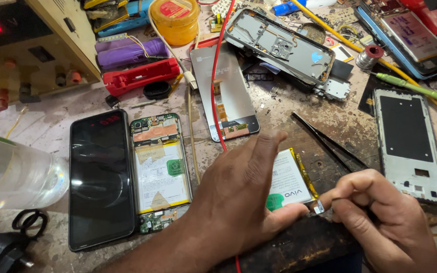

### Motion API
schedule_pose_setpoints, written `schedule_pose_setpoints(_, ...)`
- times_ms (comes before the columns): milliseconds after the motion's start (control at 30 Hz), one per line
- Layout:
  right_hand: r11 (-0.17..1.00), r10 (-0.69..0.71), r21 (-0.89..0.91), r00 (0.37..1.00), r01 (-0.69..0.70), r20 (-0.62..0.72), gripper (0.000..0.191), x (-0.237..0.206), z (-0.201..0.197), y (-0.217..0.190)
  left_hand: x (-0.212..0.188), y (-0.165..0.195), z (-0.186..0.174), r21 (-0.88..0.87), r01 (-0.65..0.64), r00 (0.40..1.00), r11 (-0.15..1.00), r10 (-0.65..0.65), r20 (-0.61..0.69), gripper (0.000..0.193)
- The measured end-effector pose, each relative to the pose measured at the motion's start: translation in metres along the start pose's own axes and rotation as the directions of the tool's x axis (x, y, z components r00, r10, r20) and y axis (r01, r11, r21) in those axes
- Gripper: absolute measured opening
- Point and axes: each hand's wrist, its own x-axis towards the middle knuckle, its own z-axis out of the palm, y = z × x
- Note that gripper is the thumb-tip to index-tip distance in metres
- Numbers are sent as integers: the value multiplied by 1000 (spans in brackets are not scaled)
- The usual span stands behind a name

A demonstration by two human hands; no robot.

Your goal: The person uses tweezers to peel off a protective film from a smartphone battery and then applies a new adhesive strip to the battery edge. The battery is handled and repositioned on the workbench throughout the process.

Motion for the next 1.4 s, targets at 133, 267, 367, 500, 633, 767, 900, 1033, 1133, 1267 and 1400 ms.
schedule_pose_setpoints(133, 977, -137, -173, 989, 126, -52, 13, 6, 8, -17, -1, -2, 1, 30, -25, 1000, 999, 25, 16, 95)
schedule_pose_setpoints(267, 948, -130, -315, 961, 49, -242, 12, 9, 23, -33, -3, -3, 0, 75, -57, 998, 995, 55, 34, 97)
schedule_pose_setpoints(367, 893, -214, -441, 947, 90, -240, 11, 12, 27, -42, -4, -2, 0, 74, -49, 998, 996, 46, 41, 95)
schedule_pose_setpoints(500, 846, -214, -529, 953, 71, -214, 16, 15, 30, -51, -5, -1, 0, 86, -52, 998, 995, 50, 26, 92)
schedule_pose_setpoints(633, 867, -215, -494, 944, 65, -252, 20, 13, 35, -58, -6, -1, 0, 66, -42, 999, 997, 40, 31, 93)
schedule_pose_setpoints(767, 904, -151, -428, 941, 6, -304, 18, 12, 37, -60, -5, 0, 0, 61, -47, 999, 997, 46, 22, 100)
schedule_pose_setpoints(900, 916, -213, -390, 935, 90, -284, 18, 11, 35, -53, -3, 3, -2, 88, -50, 999, 995, 49, 13, 96)
schedule_pose_setpoints(1033, 956, -135, -290, 935, 36, -329, 16, 10, 34, -45, -2, 6, -6, 11, -43, 997, 999, 42, 62, 85)
schedule_pose_setpoints(1133, 975, -165, -191, 947, 114, -276, 21, 8, 30, -43, -1, 6, -8, -5, -42, 998, 999, 42, 37, 86)
schedule_pose_setpoints(1267, 958, -209, -232, 965, 169, -160, 20, 0, 25, -46, -3, 5, -7, 14, -99, 991, 995, 100, -86, 88)
schedule_pose_setpoints(1400, 987, -156, -85, 942, 136, -298, 21, -6, 37, -43, -5, 5, -5, 34, -111, 987, 993, 114, -111, 91)
